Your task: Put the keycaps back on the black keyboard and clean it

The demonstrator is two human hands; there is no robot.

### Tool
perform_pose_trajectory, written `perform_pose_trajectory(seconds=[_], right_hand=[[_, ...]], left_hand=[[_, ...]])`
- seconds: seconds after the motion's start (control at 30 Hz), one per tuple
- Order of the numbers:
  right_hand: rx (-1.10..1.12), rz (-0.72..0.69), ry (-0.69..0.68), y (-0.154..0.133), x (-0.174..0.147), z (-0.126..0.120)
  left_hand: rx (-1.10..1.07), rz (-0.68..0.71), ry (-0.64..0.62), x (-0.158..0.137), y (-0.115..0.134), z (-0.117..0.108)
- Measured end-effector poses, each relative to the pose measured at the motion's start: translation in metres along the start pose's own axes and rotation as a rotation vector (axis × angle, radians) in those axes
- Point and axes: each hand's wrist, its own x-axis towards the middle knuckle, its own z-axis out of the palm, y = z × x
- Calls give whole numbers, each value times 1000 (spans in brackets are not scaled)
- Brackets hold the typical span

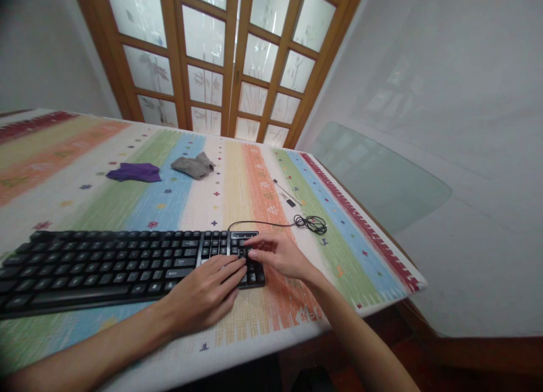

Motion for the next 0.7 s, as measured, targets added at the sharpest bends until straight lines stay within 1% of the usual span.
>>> perform_pose_trajectory(seconds=[0.13,0.3,0.43,0.57,0.7], right_hand=[[-60,-31,-26,-3,1,0],[-144,-59,16,-3,2,-2],[-276,-93,-14,-5,4,-2],[-439,-169,-23,-10,8,3],[-549,-176,-37,-14,12,9]], left_hand=[[-7,2,-4,0,0,0],[-16,-10,-13,1,1,-1],[-11,-7,-25,1,1,-2],[-17,1,-35,2,1,-3],[-21,-10,-44,1,1,-3]])
